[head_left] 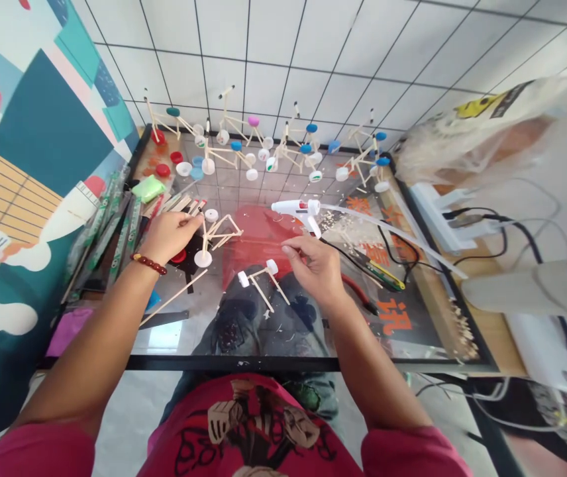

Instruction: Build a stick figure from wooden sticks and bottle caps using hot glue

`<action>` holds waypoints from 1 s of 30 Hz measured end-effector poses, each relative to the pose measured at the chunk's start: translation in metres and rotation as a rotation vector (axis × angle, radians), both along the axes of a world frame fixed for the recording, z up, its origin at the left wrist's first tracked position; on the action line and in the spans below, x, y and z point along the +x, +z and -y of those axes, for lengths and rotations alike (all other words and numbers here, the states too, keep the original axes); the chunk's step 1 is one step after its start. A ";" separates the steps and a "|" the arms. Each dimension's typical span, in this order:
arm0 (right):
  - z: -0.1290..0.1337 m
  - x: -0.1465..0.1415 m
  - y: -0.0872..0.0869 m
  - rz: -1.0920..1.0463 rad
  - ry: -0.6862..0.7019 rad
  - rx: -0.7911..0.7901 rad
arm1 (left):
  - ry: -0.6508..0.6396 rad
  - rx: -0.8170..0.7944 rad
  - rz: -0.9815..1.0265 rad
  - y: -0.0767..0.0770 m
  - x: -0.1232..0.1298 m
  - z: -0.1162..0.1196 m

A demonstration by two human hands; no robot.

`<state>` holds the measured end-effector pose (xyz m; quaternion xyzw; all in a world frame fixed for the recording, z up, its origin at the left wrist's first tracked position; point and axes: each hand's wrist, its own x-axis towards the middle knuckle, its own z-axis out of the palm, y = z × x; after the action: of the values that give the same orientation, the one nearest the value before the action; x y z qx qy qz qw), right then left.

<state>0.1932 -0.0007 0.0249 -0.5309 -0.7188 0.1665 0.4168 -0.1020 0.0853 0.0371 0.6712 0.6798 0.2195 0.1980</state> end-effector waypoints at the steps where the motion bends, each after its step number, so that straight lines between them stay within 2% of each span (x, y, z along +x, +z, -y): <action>1: -0.001 0.002 -0.001 0.022 0.001 -0.014 | 0.000 -0.028 -0.016 0.001 0.002 0.000; 8: 0.007 0.012 0.010 0.117 -0.010 -0.196 | 0.066 -0.054 -0.004 0.003 0.003 0.008; 10: 0.017 0.013 0.013 0.111 -0.022 -0.249 | 0.089 0.073 0.000 0.004 -0.001 0.015; 12: 0.030 0.013 0.013 0.113 -0.032 -0.301 | 0.069 0.310 0.014 0.010 -0.002 0.028; 14: 0.042 0.011 0.009 0.123 -0.040 -0.344 | -0.013 0.543 0.031 0.021 0.002 0.046; 16: 0.053 0.007 0.002 0.129 -0.051 -0.356 | -0.160 0.634 0.017 0.030 0.012 0.068; 18: 0.061 0.003 -0.006 0.128 -0.072 -0.343 | -0.402 0.621 -0.014 0.035 0.026 0.089; 21: 0.067 -0.003 -0.015 0.128 -0.107 -0.314 | -0.632 0.507 -0.036 0.025 0.045 0.109; 23: 0.067 -0.006 -0.018 0.137 -0.115 -0.296 | -0.676 0.438 -0.052 0.012 0.053 0.114; 26: 0.067 -0.006 -0.019 0.157 -0.103 -0.287 | -0.654 0.345 -0.054 -0.009 0.057 0.112; 30: 0.070 -0.003 -0.016 0.124 -0.099 -0.295 | -0.625 0.269 0.001 -0.022 0.055 0.109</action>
<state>0.1904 -0.0705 0.0084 -0.6302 -0.6840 0.2163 0.2970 -0.0474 -0.0236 0.0152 0.8670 0.4062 0.2363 0.1660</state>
